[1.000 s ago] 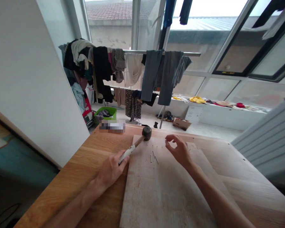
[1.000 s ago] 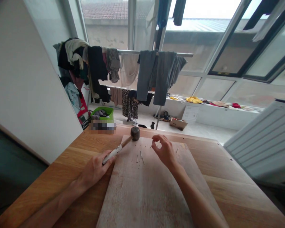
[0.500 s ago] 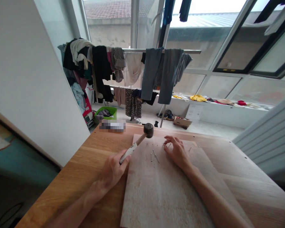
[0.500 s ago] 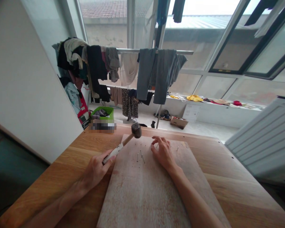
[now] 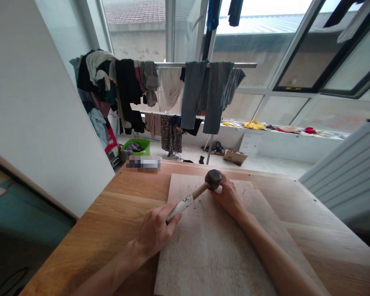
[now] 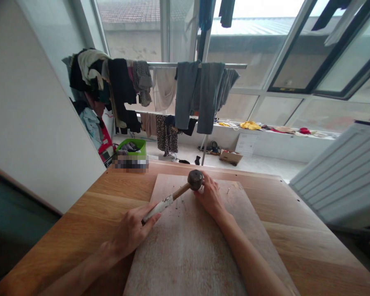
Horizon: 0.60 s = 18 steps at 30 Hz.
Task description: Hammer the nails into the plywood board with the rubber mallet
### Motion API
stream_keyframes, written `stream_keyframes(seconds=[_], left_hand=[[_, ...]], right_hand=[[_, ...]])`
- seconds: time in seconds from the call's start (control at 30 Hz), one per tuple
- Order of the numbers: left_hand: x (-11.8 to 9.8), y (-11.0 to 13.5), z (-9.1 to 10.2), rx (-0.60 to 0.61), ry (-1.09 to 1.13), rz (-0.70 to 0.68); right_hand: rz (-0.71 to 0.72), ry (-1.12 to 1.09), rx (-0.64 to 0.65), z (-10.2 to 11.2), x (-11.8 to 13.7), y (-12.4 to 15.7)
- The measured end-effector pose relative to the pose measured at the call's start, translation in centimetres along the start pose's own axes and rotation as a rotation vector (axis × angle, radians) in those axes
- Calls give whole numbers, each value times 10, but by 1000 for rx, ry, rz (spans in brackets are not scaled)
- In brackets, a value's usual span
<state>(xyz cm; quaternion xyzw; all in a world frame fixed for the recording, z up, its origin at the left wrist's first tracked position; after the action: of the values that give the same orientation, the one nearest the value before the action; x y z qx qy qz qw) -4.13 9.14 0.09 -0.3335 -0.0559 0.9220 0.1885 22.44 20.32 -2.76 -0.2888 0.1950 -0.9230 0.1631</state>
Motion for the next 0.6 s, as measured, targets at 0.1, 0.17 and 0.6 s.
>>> stream_keyframes(seconds=[0.1, 0.17, 0.6], left_hand=[[4, 1, -4, -2, 17, -5], [6, 1, -5, 0, 27, 9], [41, 0, 20, -39, -127, 163]], right_hand=[[-22, -20, 7, -1, -2, 0], [-41, -34, 16, -2, -1, 0], [41, 67, 462, 16, 88, 8]])
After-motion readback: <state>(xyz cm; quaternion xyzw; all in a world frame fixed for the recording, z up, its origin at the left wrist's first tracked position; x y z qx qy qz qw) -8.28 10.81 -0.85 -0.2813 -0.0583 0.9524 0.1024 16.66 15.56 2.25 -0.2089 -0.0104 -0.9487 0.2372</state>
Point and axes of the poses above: each hand's wrist, its own y-axis away from the middle knuckle, its own z-axis out of the back of the hand, x = y × z, the point moved 6 cm from there along -y, towards the middle knuckle, and after that the axes turned 5 degrees about x, right-handed, at the moved point
